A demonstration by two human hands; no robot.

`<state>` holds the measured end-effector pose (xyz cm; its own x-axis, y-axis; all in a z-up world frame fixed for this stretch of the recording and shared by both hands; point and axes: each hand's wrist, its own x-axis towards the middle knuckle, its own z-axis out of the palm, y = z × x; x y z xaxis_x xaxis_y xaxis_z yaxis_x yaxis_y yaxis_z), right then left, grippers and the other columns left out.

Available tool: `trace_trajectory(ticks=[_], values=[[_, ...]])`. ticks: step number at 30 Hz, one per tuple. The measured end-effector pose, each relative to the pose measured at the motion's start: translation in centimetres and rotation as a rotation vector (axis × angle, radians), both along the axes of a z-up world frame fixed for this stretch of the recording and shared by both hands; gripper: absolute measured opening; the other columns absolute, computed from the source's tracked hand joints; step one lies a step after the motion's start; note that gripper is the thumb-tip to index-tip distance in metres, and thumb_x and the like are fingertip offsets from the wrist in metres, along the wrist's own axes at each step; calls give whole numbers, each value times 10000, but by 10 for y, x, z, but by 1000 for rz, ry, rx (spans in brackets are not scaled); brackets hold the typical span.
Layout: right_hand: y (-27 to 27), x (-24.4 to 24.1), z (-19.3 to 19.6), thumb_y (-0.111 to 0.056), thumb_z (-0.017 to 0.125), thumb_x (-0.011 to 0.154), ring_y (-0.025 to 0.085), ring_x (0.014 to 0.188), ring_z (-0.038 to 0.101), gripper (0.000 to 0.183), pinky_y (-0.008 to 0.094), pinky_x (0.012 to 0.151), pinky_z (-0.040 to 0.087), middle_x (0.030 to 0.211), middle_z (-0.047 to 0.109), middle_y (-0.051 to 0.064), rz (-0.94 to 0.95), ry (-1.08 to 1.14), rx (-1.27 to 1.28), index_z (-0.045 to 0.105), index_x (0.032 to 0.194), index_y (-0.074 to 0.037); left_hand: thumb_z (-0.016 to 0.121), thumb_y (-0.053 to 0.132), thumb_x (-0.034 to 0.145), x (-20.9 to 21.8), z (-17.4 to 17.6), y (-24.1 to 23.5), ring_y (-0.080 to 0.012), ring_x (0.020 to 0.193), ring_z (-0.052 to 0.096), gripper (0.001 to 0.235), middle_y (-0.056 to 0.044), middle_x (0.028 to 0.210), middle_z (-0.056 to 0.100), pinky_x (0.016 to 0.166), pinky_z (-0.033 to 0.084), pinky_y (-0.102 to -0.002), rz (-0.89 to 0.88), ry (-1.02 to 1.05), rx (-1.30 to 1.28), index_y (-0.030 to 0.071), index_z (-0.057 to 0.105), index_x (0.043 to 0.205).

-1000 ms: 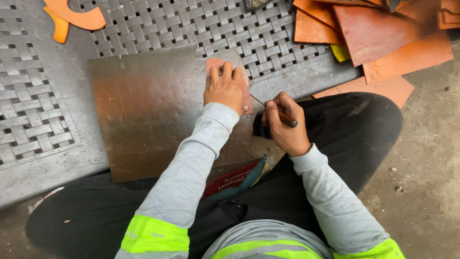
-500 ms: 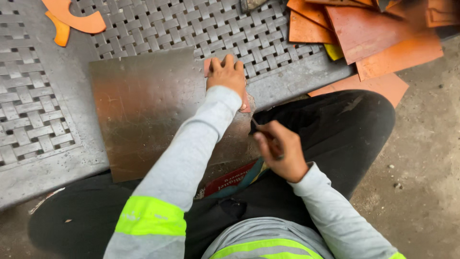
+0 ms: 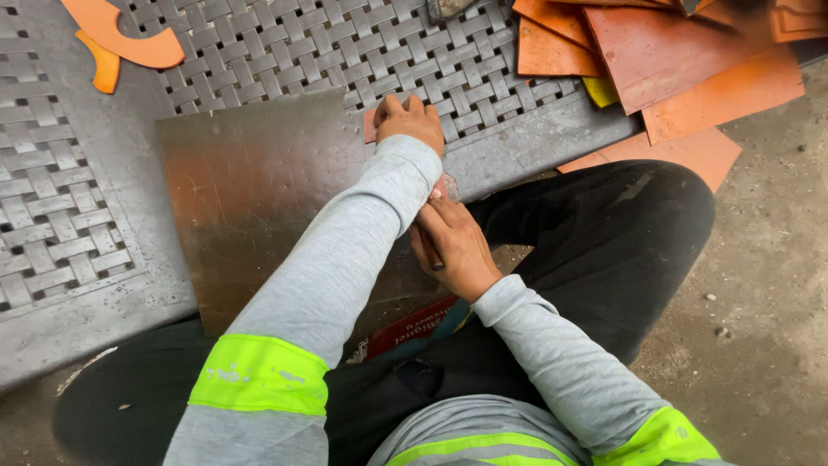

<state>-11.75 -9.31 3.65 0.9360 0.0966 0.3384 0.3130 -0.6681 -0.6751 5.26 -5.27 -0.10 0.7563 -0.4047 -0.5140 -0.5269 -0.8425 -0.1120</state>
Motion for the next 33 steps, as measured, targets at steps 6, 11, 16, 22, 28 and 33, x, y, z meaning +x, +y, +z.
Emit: trace_trajectory(ticks=[6,11,16,22,28,33], values=[[8,6,1,-72,760,790,402,905,640,304,465,811,524,958,646,201,-25,116,-49,601,1036,11,753,78,835,-8,13,2,-449,1153,463,582,-202,1327,460,728,644,-373,71,34,-42,-6,504,1354],[1,-2,20,-34,724,839,371,755,669,224,422,667,544,894,667,183,-38,186,117,627,1038,-8,726,140,865,-10,13,2,-457,1186,449,527,-190,1340,460,764,625,-405,91,-8,-81,-9,540,1335],[-29,-19,33,-6,683,840,274,611,619,120,348,573,495,761,599,133,-55,272,172,580,899,-24,716,167,871,-10,7,-1,-481,1190,442,545,-198,1324,469,762,621,-427,81,15,-62,-26,535,1348],[-77,-22,59,-58,687,972,53,598,418,85,274,508,326,670,533,30,-358,544,288,635,915,-22,698,156,870,-13,8,0,-505,1217,424,557,-213,1340,449,803,594,-451,96,3,-55,-27,527,1368],[-108,40,91,-42,675,961,17,776,626,64,187,722,518,870,688,-21,-278,388,423,653,1001,4,553,172,980,-28,9,-17,-565,1318,353,466,-234,1431,368,894,544,-578,345,21,-121,-19,509,1403],[-82,134,73,-98,696,1054,76,686,624,138,239,623,523,828,665,24,3,322,489,637,1037,25,557,97,1007,-32,9,-25,-656,1252,417,481,-339,1438,421,949,442,-770,-92,29,245,-139,552,1426]])
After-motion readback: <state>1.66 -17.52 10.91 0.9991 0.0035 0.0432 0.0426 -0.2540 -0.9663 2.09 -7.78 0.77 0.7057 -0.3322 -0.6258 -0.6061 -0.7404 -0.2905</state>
